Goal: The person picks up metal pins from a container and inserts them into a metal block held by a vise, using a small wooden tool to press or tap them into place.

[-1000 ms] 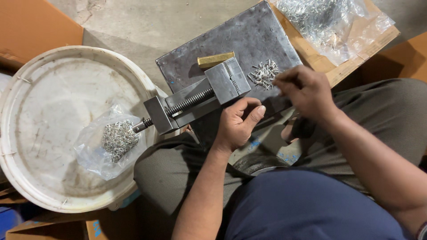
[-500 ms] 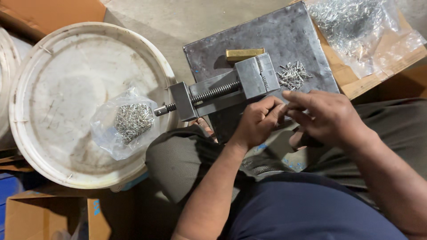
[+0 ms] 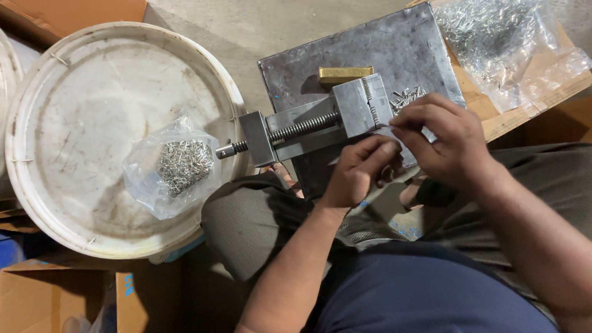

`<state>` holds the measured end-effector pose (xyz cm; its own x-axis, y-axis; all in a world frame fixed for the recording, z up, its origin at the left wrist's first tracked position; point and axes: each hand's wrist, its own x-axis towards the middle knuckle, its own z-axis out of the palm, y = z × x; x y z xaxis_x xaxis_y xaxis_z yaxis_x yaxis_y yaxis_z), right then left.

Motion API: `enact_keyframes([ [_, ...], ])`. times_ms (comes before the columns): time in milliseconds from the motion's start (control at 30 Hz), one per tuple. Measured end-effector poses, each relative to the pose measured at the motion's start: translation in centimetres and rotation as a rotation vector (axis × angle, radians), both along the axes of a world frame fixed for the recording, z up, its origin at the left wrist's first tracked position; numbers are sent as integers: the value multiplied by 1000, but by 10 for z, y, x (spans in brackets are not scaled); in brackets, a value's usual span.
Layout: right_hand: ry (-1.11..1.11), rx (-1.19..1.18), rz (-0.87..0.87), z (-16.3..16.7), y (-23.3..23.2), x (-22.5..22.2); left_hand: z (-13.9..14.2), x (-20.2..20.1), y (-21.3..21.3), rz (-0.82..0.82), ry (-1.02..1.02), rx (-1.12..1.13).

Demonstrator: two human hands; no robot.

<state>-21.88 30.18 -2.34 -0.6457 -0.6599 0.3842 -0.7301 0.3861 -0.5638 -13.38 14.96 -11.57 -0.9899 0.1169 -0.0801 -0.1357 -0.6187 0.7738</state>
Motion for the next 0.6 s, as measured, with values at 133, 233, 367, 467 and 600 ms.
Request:
enact_keyframes([
  [133,67,122,55,16,-12,-9,2,-3,-1,-39,55,-79],
  [233,73,147,70,21,-17,-10,2,-4,-1,-49,23,1],
  [367,97,160,70,23,-20,-10,1,-4,-1,-52,25,-26],
  [467,89,168,52,22,-22,-11,0,-4,-1,-53,41,-32],
  [600,71,178,50,21,-23,-12,-1,-5,0,-65,25,56],
])
